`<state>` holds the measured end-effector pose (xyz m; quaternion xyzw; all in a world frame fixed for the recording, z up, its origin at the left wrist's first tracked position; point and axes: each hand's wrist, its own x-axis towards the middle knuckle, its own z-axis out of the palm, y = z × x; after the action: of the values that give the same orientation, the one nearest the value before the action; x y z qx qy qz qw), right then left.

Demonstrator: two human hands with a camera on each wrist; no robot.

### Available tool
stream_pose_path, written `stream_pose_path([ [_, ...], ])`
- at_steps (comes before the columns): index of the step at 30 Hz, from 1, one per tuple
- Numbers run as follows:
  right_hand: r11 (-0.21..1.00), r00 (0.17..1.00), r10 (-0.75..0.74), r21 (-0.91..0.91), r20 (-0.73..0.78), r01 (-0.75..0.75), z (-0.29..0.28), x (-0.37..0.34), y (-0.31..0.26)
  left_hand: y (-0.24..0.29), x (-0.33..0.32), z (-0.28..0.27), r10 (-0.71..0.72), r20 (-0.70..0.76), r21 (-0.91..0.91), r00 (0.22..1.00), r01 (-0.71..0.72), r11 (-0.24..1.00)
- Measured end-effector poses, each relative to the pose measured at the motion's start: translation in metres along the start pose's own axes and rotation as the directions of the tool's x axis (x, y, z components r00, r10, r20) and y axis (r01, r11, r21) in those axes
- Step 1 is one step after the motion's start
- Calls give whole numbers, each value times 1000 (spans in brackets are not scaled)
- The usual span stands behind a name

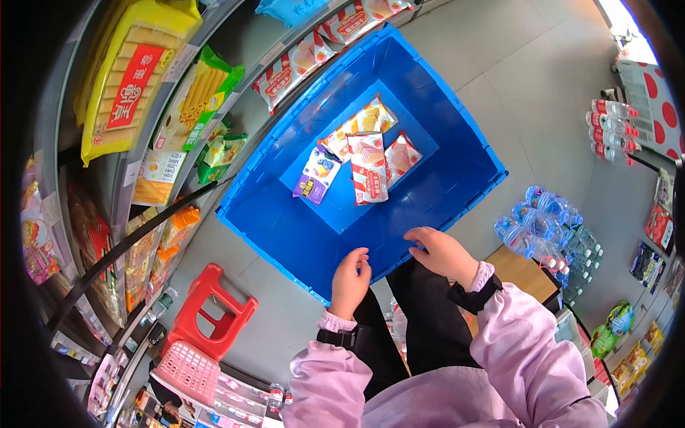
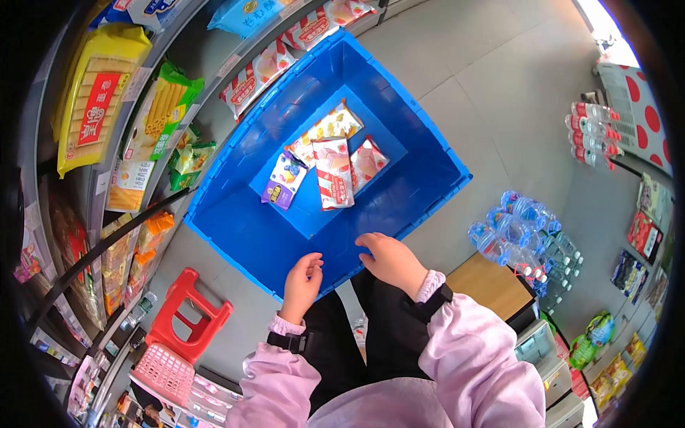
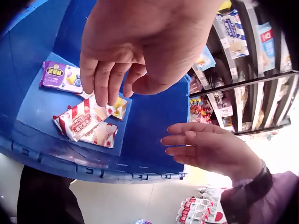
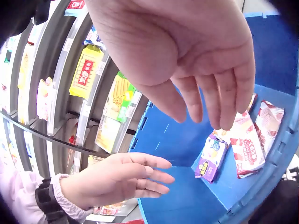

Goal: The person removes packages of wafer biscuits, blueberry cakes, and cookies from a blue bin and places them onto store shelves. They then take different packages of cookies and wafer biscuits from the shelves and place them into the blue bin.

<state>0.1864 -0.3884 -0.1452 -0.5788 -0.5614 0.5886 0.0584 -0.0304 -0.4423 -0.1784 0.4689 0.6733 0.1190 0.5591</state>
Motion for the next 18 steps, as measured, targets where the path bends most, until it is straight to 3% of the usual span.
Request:
stream_pose_path([
  [5,999,997,-44,-25,68,46,18,60,11,-32,31,-21,-71,-11,34,997,72,997],
  [8,989,997,-82,-122,15,83,33,115,38,-80,68,-17,-118,31,-73,992,120,990],
  [10,983,994,-75,-172,-81,60,45,159,66,-105,92,-7,-278,78,-254,958,288,923],
  [13,957,984,34,-278,-177,-83,49,216,108,-130,125,19,-533,210,-503,820,558,660],
  [16,890,982,97,-427,-162,-158,44,268,141,-158,155,58,-612,334,-738,717,603,304],
  [18,818,950,-232,-570,-210,74,49,298,167,-174,174,84,-607,391,-816,692,566,119],
])
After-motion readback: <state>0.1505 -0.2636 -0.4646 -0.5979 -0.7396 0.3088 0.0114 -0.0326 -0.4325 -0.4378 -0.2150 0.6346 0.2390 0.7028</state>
